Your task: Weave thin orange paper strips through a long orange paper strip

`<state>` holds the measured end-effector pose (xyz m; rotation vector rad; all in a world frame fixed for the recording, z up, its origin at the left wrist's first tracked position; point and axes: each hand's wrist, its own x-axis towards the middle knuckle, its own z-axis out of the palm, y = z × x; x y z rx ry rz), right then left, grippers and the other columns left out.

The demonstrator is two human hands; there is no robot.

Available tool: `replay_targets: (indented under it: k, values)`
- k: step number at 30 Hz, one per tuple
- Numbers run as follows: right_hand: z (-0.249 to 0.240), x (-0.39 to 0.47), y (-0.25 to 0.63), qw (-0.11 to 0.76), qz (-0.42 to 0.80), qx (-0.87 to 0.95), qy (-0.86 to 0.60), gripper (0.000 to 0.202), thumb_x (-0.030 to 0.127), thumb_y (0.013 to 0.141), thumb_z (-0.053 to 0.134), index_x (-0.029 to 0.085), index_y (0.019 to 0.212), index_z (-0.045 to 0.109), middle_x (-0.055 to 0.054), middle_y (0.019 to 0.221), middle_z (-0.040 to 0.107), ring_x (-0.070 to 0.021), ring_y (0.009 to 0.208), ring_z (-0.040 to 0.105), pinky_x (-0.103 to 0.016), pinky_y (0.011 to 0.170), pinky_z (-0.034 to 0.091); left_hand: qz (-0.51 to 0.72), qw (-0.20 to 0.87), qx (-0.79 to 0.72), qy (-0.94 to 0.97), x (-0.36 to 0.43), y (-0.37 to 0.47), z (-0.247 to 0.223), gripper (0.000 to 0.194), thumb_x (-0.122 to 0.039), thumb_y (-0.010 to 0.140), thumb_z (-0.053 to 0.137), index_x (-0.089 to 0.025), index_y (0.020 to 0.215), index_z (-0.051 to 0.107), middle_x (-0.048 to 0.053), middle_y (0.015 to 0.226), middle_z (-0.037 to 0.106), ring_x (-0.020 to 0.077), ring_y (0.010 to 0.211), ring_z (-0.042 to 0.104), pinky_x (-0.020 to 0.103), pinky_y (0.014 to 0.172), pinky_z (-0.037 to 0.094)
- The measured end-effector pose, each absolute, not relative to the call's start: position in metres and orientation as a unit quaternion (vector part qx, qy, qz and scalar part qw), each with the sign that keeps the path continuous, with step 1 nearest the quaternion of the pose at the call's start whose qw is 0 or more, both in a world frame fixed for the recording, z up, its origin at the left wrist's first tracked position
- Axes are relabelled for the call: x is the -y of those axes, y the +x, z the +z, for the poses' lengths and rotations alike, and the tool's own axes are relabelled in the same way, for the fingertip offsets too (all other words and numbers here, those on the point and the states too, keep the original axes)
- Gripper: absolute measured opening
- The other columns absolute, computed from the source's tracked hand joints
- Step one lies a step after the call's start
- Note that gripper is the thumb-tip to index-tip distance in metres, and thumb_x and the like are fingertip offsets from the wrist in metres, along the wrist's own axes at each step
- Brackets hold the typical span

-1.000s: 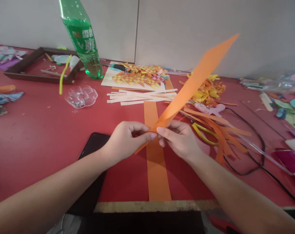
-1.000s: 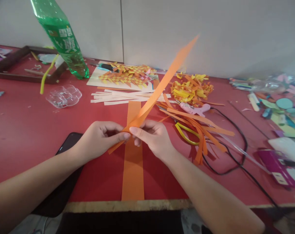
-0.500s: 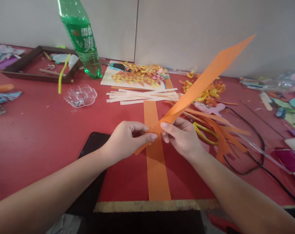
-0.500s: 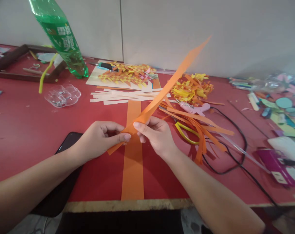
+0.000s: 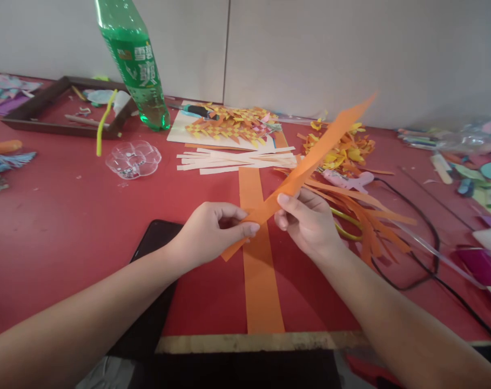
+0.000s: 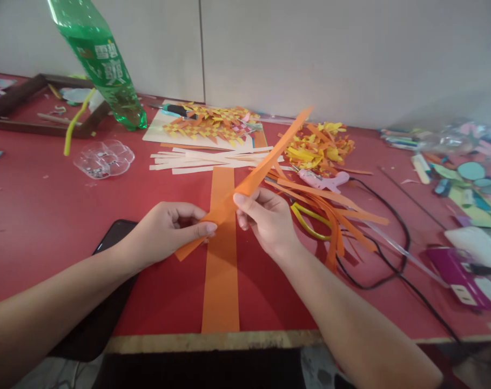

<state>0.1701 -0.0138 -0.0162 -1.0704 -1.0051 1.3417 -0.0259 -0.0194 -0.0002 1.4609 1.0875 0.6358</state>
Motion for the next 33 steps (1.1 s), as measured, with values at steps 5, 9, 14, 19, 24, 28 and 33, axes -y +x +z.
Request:
replay_targets:
  k: [5, 9, 14, 19, 24, 28, 33]
  values:
    - [-0.017, 0.014, 0.171, 0.541, 0.58, 0.424, -0.436, 0.035, 0.036, 0.066, 0.087, 0.019, 0.056, 0.058, 0.005, 0.05, 0.059, -0.0057, 0.037, 0.048, -0.02, 0.037, 0.038, 0.246, 0.551, -0.455, 0.655, 0.02, -0.026, -0.001, 0.027, -0.042, 0.083, 0.067, -0.017, 0.074, 0.068, 0.001, 0.072, 0.068, 0.0143, 0.066, 0.06, 0.025, 0.062, 0.045]
    - [-0.018, 0.02, 0.169, 0.51, 0.601, 0.438, -0.432, 0.035, 0.035, 0.066, 0.087, 0.019, 0.055, 0.058, 0.005, 0.051, 0.061, -0.0063, 0.037, 0.049, -0.021, 0.037, 0.04, 0.272, 0.533, -0.446, 0.666, 0.021, -0.025, 0.001, 0.028, -0.045, 0.084, 0.065, -0.017, 0.079, 0.068, 0.0, 0.074, 0.066, 0.0131, 0.067, 0.056, 0.024, 0.062, 0.043]
    - [-0.021, 0.026, 0.169, 0.455, 0.621, 0.47, -0.433, 0.02, 0.035, 0.073, 0.083, 0.019, 0.073, 0.073, 0.001, 0.06, 0.066, -0.0084, 0.043, 0.054, -0.022, 0.04, 0.045, 0.29, 0.485, -0.451, 0.691, 0.025, -0.023, 0.003, 0.03, -0.041, 0.087, 0.062, -0.017, 0.069, 0.065, -0.002, 0.064, 0.061, 0.0106, 0.057, 0.048, 0.022, 0.053, 0.036]
    - [-0.022, 0.023, 0.17, 0.498, 0.595, 0.447, -0.444, 0.022, 0.037, 0.075, 0.081, 0.02, 0.068, 0.069, 0.002, 0.057, 0.064, -0.0087, 0.043, 0.053, -0.022, 0.04, 0.043, 0.274, 0.485, -0.462, 0.691, 0.025, -0.022, 0.003, 0.029, -0.04, 0.087, 0.062, -0.017, 0.071, 0.066, -0.002, 0.063, 0.057, 0.0109, 0.058, 0.045, 0.023, 0.054, 0.035]
    - [-0.019, 0.021, 0.17, 0.512, 0.592, 0.44, -0.44, 0.026, 0.034, 0.073, 0.083, 0.019, 0.062, 0.064, 0.004, 0.052, 0.061, -0.0061, 0.038, 0.048, -0.021, 0.038, 0.038, 0.269, 0.494, -0.468, 0.681, 0.023, -0.024, 0.0, 0.029, -0.043, 0.085, 0.064, -0.017, 0.073, 0.069, -0.001, 0.067, 0.06, 0.0124, 0.061, 0.049, 0.024, 0.057, 0.038]
    - [-0.018, 0.02, 0.169, 0.512, 0.591, 0.441, -0.441, 0.03, 0.036, 0.071, 0.084, 0.019, 0.059, 0.062, 0.004, 0.052, 0.061, -0.006, 0.037, 0.048, -0.021, 0.037, 0.036, 0.273, 0.502, -0.471, 0.673, 0.023, -0.024, -0.001, 0.028, -0.044, 0.084, 0.065, -0.017, 0.077, 0.07, 0.001, 0.071, 0.064, 0.0135, 0.063, 0.053, 0.026, 0.059, 0.04]
    - [-0.019, 0.019, 0.169, 0.518, 0.59, 0.436, -0.438, 0.027, 0.035, 0.072, 0.083, 0.018, 0.061, 0.064, 0.004, 0.052, 0.061, -0.0058, 0.039, 0.049, -0.02, 0.037, 0.036, 0.292, 0.522, -0.466, 0.653, 0.025, -0.023, -0.004, 0.026, -0.042, 0.082, 0.068, -0.016, 0.082, 0.069, 0.003, 0.075, 0.067, 0.014, 0.065, 0.057, 0.026, 0.061, 0.044]
